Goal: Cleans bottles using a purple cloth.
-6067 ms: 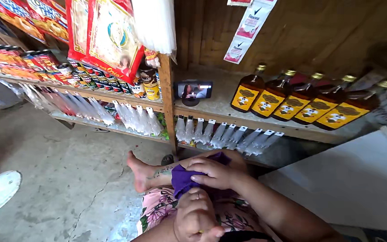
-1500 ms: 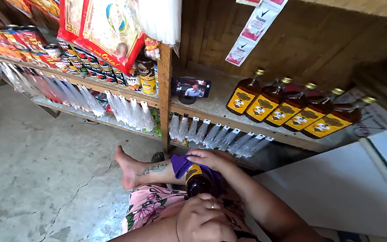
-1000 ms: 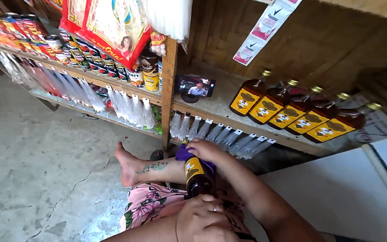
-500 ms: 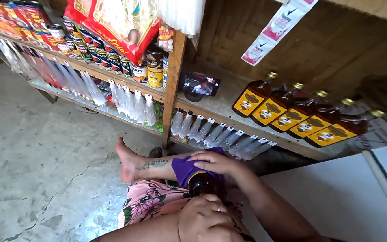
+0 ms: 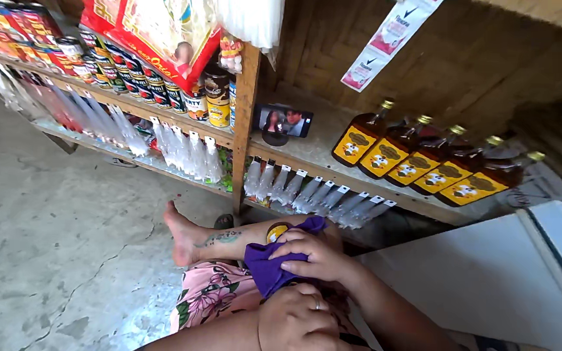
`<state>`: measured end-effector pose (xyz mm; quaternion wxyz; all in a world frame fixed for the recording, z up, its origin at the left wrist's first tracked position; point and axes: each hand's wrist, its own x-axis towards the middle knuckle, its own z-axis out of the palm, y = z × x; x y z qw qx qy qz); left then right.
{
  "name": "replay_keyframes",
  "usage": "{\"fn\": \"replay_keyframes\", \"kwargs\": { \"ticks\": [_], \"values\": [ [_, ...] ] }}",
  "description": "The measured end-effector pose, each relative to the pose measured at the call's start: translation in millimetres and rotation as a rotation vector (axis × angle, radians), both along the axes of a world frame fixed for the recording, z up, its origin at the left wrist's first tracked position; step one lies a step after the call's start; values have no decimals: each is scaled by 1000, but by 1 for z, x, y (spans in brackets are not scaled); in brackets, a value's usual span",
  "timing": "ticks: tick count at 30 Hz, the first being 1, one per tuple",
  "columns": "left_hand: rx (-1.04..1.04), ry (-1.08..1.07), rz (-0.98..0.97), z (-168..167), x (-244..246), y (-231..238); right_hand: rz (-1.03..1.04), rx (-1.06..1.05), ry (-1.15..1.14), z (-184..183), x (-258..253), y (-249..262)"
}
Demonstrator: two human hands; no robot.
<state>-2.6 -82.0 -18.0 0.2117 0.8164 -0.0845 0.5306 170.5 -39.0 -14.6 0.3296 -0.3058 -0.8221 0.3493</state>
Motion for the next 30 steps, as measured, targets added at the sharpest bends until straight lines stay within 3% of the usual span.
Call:
{"fn": "replay_keyframes", "kwargs": {
  "ticks": [7,14,18,30],
  "values": [
    [17,1,13,0,-2,1,-29,-117,68,-7,4,8],
    [39,20,3,1,-3,1,97,-47,30,-4,12,1],
    [32,9,-3,0,0,1,157,-108,78,-9,17,7],
    [22,-8,20,0,-3,2,111,-192,122,-8,18,7]
  ]
}}
